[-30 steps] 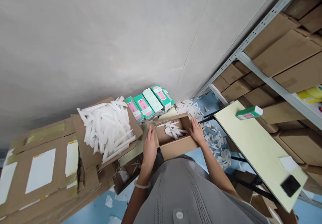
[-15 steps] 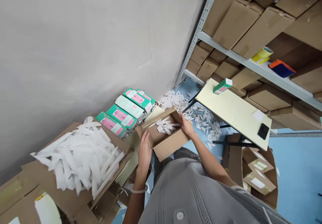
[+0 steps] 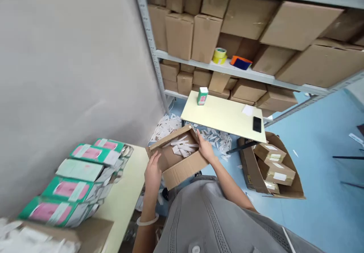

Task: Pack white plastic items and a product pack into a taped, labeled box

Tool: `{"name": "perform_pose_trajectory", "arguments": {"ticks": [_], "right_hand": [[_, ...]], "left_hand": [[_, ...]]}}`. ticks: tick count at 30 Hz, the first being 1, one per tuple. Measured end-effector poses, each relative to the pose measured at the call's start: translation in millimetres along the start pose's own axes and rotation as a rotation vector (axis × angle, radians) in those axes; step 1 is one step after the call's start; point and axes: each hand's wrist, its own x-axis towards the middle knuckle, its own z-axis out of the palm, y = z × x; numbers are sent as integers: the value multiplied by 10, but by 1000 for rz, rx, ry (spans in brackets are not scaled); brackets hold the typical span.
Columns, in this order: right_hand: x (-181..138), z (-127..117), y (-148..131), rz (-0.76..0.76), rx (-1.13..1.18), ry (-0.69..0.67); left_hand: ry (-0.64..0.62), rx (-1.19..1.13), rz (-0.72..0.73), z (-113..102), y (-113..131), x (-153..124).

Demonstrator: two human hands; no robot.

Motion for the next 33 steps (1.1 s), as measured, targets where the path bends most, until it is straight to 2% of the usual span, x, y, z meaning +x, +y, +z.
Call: {"name": "perform_pose_trajectory", "arguments": {"ticks": [4,7,10,13,18,24,28,33], "right_hand": [[-15,-285,909,160,13,50],[-70,-461,1473,268,33,73],[-106,-591,1866,357,47,87],[-51,-662,2152,418,54,90],[267,-694,2585,519,117,123],[841,-750,2997,606,158,187],[1207,-797,3195,625,148,182],[1511,-852,3423,639,144,192]], "left_hand": [[-152,10,155,512,663,543],[-230,-4,263,831,1168,907],[-283,-23,347,1110,1586,1223],[-351,-7,378,1365,1891,1542],[-419,-28,461,1776,2231,2185],[-432,-85,513,2262,2537,2901],[-437,-106,514,2500,2686,3218],[-422,-138,510,2667,2806,3475]]}}
